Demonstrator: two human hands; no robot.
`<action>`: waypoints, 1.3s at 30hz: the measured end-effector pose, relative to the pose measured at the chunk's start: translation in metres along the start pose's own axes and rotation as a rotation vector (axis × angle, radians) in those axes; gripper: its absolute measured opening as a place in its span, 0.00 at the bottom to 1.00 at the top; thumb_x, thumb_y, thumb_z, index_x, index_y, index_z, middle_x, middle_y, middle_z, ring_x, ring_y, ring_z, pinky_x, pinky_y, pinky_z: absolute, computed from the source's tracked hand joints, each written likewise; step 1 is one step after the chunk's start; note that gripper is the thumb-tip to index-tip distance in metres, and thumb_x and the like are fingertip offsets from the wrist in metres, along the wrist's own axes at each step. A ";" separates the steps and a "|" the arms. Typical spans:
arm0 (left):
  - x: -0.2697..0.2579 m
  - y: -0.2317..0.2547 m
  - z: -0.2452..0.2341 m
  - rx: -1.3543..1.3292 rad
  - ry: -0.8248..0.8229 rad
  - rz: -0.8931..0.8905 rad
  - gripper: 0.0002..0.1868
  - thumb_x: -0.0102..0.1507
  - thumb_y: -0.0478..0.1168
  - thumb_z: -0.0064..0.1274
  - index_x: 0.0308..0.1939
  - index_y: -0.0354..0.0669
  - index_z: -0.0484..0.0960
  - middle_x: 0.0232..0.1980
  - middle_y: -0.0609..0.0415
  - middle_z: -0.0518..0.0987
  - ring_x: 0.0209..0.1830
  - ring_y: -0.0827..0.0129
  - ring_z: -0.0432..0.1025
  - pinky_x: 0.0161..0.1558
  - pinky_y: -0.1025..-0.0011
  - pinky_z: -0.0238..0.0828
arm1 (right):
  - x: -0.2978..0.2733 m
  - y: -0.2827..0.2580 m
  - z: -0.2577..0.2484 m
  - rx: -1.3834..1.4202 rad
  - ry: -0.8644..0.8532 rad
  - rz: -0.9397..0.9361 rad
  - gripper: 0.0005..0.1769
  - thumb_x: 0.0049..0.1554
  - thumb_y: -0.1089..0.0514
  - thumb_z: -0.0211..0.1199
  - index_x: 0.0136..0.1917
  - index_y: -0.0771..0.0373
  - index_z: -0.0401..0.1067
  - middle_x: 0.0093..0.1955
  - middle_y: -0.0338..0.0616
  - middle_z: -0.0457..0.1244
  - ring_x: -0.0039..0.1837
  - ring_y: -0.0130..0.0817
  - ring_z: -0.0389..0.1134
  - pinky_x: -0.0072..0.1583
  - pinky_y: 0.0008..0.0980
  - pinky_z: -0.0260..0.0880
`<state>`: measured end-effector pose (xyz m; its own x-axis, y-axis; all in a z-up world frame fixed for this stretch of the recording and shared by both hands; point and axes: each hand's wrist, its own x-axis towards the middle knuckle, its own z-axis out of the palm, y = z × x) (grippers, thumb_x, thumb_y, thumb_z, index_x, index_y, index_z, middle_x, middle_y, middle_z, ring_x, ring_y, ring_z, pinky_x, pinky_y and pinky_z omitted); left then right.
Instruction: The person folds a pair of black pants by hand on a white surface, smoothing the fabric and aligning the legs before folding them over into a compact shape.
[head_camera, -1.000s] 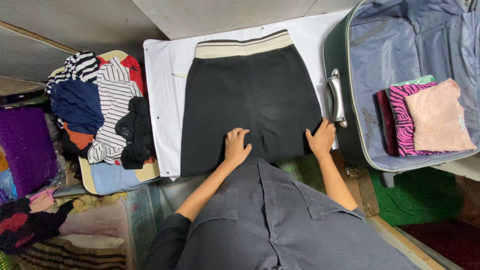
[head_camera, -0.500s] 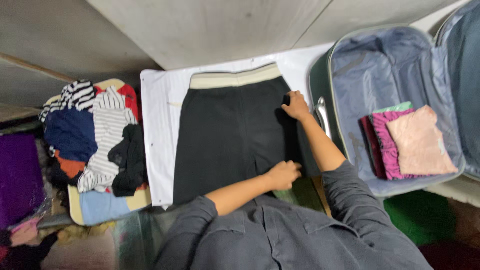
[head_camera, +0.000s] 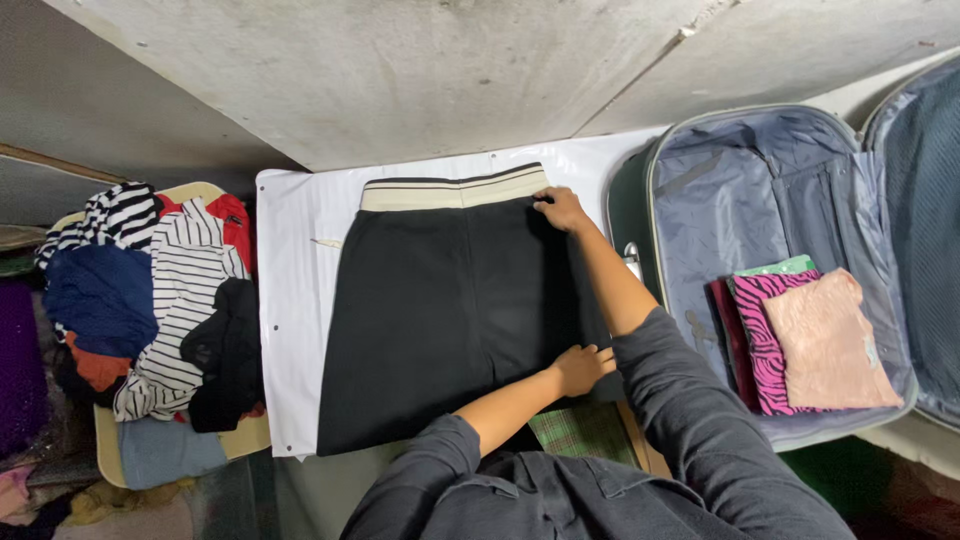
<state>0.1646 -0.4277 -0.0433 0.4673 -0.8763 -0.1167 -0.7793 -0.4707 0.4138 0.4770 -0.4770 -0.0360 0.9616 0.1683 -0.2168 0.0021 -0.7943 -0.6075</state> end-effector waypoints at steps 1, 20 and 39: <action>0.004 -0.009 -0.003 -0.022 0.025 -0.009 0.29 0.60 0.35 0.53 0.67 0.52 0.73 0.66 0.53 0.70 0.57 0.57 0.72 0.48 0.60 0.75 | -0.001 0.001 0.000 0.099 -0.054 0.063 0.21 0.55 0.51 0.67 0.61 0.57 0.78 0.62 0.54 0.69 0.65 0.49 0.69 0.68 0.39 0.66; -0.005 0.018 -0.002 0.138 -0.275 -0.338 0.09 0.62 0.43 0.57 0.37 0.42 0.89 0.33 0.49 0.84 0.31 0.58 0.83 0.30 0.63 0.80 | 0.012 0.007 -0.022 0.518 -0.051 0.097 0.10 0.56 0.70 0.62 0.47 0.66 0.82 0.45 0.45 0.73 0.45 0.28 0.71 0.51 0.26 0.73; -0.207 0.004 -0.152 -1.081 0.722 -0.801 0.15 0.53 0.23 0.45 0.40 0.38 0.77 0.29 0.52 0.74 0.24 0.67 0.67 0.29 0.66 0.63 | 0.025 -0.124 -0.035 0.273 0.278 -0.076 0.06 0.55 0.61 0.68 0.41 0.66 0.80 0.34 0.54 0.68 0.37 0.33 0.68 0.43 0.33 0.67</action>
<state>0.1278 -0.2327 0.1194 0.9513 -0.0485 -0.3043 0.2889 -0.2035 0.9355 0.5099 -0.3949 0.0601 0.9992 0.0261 0.0294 0.0392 -0.5951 -0.8027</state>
